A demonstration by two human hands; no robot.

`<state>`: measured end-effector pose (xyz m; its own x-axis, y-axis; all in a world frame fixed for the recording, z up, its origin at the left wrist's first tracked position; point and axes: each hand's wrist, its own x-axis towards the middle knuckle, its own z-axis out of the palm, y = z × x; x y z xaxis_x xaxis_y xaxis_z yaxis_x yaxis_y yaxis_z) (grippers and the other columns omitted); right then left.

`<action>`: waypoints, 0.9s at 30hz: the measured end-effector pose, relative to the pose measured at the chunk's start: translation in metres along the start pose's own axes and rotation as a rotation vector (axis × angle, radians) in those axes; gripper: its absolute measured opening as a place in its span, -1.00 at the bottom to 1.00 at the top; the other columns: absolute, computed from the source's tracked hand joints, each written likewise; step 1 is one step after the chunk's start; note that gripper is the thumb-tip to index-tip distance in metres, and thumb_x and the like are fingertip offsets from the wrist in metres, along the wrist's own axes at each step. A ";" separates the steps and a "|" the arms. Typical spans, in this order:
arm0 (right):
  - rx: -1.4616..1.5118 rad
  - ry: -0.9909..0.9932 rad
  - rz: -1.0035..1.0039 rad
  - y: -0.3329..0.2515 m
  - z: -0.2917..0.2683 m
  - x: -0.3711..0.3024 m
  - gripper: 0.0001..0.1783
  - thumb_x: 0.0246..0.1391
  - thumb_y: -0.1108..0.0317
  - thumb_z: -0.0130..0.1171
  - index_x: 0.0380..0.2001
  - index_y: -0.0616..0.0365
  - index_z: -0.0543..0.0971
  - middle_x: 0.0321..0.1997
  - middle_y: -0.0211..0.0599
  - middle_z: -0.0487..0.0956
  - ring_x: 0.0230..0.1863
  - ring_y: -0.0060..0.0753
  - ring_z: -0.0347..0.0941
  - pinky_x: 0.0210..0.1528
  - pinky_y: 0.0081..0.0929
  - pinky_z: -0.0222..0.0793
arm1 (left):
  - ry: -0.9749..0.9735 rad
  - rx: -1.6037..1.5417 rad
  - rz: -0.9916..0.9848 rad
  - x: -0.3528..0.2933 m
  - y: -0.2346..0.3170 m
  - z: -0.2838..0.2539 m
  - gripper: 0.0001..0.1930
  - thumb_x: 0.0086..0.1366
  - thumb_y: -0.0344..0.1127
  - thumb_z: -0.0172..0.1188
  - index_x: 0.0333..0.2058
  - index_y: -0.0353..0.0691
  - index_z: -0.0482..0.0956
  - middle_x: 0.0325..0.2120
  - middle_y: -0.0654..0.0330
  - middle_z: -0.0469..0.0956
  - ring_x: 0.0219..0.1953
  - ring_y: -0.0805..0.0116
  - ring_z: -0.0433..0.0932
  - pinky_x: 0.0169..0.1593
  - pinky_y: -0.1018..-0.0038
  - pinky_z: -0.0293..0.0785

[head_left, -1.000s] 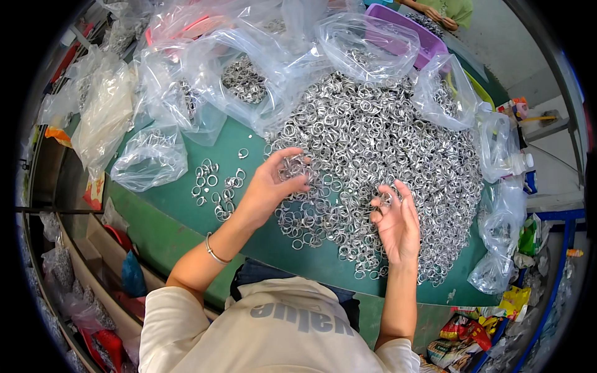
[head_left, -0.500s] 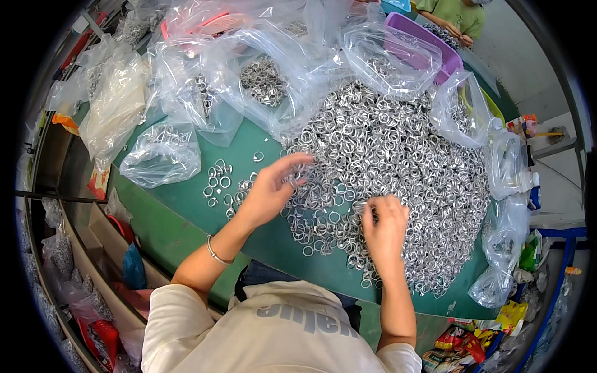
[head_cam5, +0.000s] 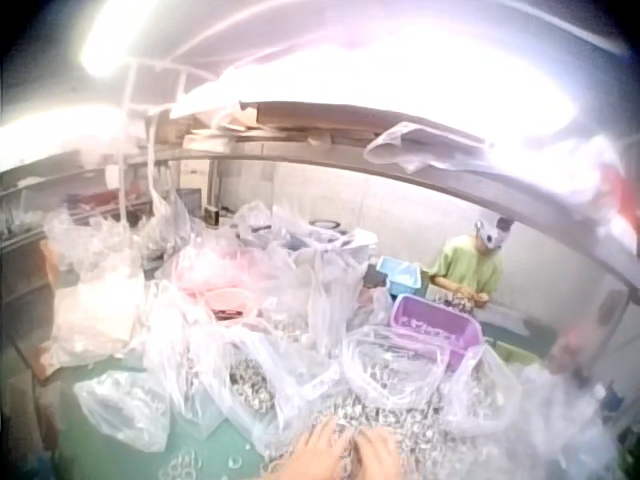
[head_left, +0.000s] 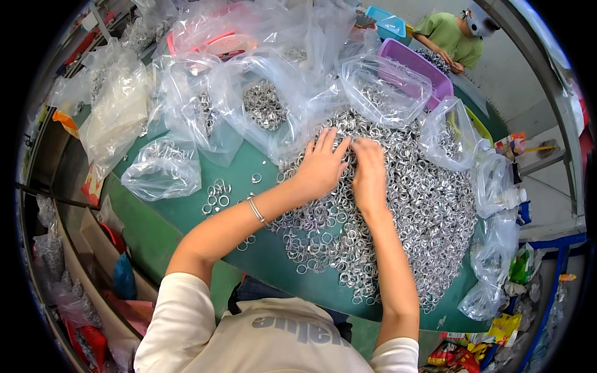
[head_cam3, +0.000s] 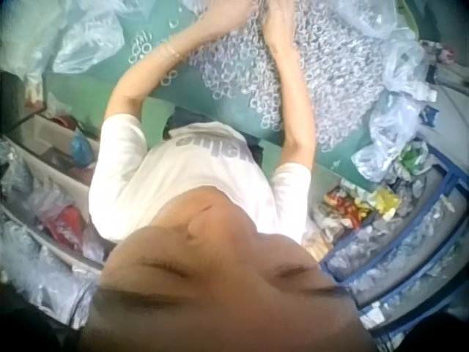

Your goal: The person picks up and sorts through a large pile of small metal split rings on a green workbench by hand, grouping some together and moving others into plastic bags.

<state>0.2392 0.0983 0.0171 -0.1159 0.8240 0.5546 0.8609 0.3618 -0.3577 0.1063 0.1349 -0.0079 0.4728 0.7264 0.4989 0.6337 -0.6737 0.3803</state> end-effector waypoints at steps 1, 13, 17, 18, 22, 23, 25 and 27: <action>-0.025 -0.019 -0.001 0.003 0.007 -0.008 -0.47 -0.20 0.79 -0.11 -0.04 0.35 0.39 0.10 0.01 0.35 0.21 0.10 0.16 0.24 -0.16 0.10 | -0.028 -0.090 0.014 0.000 -0.002 0.002 -0.48 0.10 -0.50 0.12 0.08 -0.28 0.25 0.09 -0.15 0.18 0.10 -0.14 0.23 0.13 0.17 0.19; 0.152 -0.489 0.096 -0.043 -0.062 -0.098 -0.65 -0.17 0.74 -0.04 -0.22 0.34 0.47 0.06 -0.02 0.37 0.22 0.09 0.18 0.20 -0.17 0.19 | -0.453 -0.402 0.305 -0.077 0.035 -0.048 -0.47 -0.04 -0.64 0.03 0.01 -0.33 0.32 0.12 -0.13 0.17 0.18 -0.08 0.17 0.21 0.17 0.12; 0.482 -0.574 0.319 -0.041 -0.086 -0.099 -0.67 -0.19 0.76 -0.11 -0.31 0.32 0.52 -0.08 -0.08 0.48 0.06 -0.06 0.37 0.06 -0.26 0.34 | -0.563 -0.470 0.283 -0.083 0.031 -0.062 -0.48 0.01 -0.59 0.05 0.03 -0.29 0.31 0.13 -0.10 0.16 0.19 -0.05 0.16 0.19 0.24 0.18; 0.476 -0.550 0.410 -0.040 -0.091 -0.093 -0.65 -0.20 0.77 -0.14 -0.33 0.32 0.52 -0.14 -0.08 0.52 -0.02 -0.11 0.43 -0.02 -0.31 0.39 | -0.532 -0.439 0.265 -0.075 0.024 -0.060 -0.48 0.04 -0.53 0.09 0.05 -0.27 0.30 0.13 -0.10 0.16 0.20 -0.05 0.15 0.19 0.21 0.17; 0.177 -0.206 0.220 -0.026 -0.062 -0.054 -0.53 -0.21 0.77 -0.11 -0.14 0.29 0.47 -0.01 -0.06 0.45 0.11 -0.05 0.31 0.14 -0.28 0.24 | -0.213 0.004 0.018 -0.044 0.019 -0.044 -0.47 0.13 -0.32 0.16 0.09 -0.25 0.27 0.11 -0.07 0.20 0.20 -0.08 0.12 0.21 0.08 0.09; 0.070 -0.172 0.130 -0.023 -0.052 -0.049 -0.49 -0.21 0.77 -0.10 -0.08 0.28 0.45 0.05 -0.05 0.41 0.16 -0.02 0.26 0.19 -0.27 0.18 | -0.234 0.033 0.041 -0.047 0.023 -0.040 -0.45 0.13 -0.27 0.17 0.09 -0.26 0.26 0.10 -0.05 0.22 0.20 -0.08 0.12 0.21 0.05 0.07; 0.064 -0.349 0.088 -0.025 -0.040 -0.054 -0.43 -0.19 0.77 -0.09 0.00 0.30 0.39 0.16 -0.01 0.31 0.24 0.05 0.15 0.27 -0.20 0.09 | -0.272 0.093 0.090 -0.059 0.030 -0.035 -0.42 0.12 -0.18 0.20 0.08 -0.27 0.26 0.08 -0.02 0.24 0.20 -0.08 0.12 0.21 0.01 0.03; 0.106 -0.375 0.080 -0.037 -0.043 -0.068 -0.41 -0.18 0.77 -0.08 0.04 0.30 0.36 0.18 0.01 0.28 0.25 0.06 0.13 0.26 -0.18 0.11 | -0.385 0.060 0.166 -0.070 0.031 -0.048 -0.40 0.06 -0.22 0.23 0.07 -0.28 0.28 0.09 0.03 0.25 0.19 -0.01 0.14 0.20 0.04 0.06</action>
<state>0.2362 0.0097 0.0246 -0.2399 0.9464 0.2161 0.8207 0.3166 -0.4756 0.0640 0.0567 0.0061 0.7584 0.6145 0.2175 0.5590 -0.7847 0.2679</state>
